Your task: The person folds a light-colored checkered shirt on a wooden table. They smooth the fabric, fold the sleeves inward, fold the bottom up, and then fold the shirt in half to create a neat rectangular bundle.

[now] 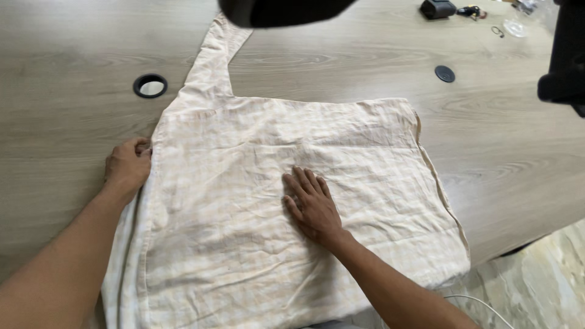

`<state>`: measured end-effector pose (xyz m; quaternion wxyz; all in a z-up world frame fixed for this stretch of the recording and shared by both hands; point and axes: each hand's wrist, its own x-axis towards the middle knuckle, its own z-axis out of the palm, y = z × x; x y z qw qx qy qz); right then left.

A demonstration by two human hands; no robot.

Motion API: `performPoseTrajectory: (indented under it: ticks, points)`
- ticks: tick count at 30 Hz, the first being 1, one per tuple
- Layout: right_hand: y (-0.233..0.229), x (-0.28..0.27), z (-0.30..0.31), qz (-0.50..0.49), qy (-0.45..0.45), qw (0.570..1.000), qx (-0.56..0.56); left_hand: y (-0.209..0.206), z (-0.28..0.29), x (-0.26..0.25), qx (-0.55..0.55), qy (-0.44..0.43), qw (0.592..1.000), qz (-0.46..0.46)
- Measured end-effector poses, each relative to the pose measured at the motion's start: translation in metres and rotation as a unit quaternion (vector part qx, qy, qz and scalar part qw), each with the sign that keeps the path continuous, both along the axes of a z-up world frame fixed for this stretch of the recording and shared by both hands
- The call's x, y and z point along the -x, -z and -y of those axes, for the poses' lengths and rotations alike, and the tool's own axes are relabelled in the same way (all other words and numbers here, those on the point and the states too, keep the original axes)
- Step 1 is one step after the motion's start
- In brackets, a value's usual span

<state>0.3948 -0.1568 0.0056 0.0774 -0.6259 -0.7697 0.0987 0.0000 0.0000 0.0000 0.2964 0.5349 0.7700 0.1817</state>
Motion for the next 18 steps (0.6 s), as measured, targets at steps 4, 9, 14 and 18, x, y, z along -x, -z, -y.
performPoseTrajectory:
  ticks: [4,9,14,18]
  points:
    - [0.001,0.001,-0.002,0.011,0.009,1.0,0.001,-0.029,-0.017,-0.018,0.013,0.03,0.999,0.013]
    - [0.003,0.001,-0.004,0.021,0.013,1.0,0.001,-0.043,-0.031,-0.022,0.056,0.03,0.998,0.003]
    - [0.001,0.003,-0.003,0.033,0.021,0.999,0.003,-0.044,-0.031,-0.004,-0.009,-0.044,0.998,0.045]
    - [-0.003,0.004,-0.004,0.034,0.019,0.999,0.001,-0.044,-0.022,0.01,-0.002,-0.071,0.997,-0.012]
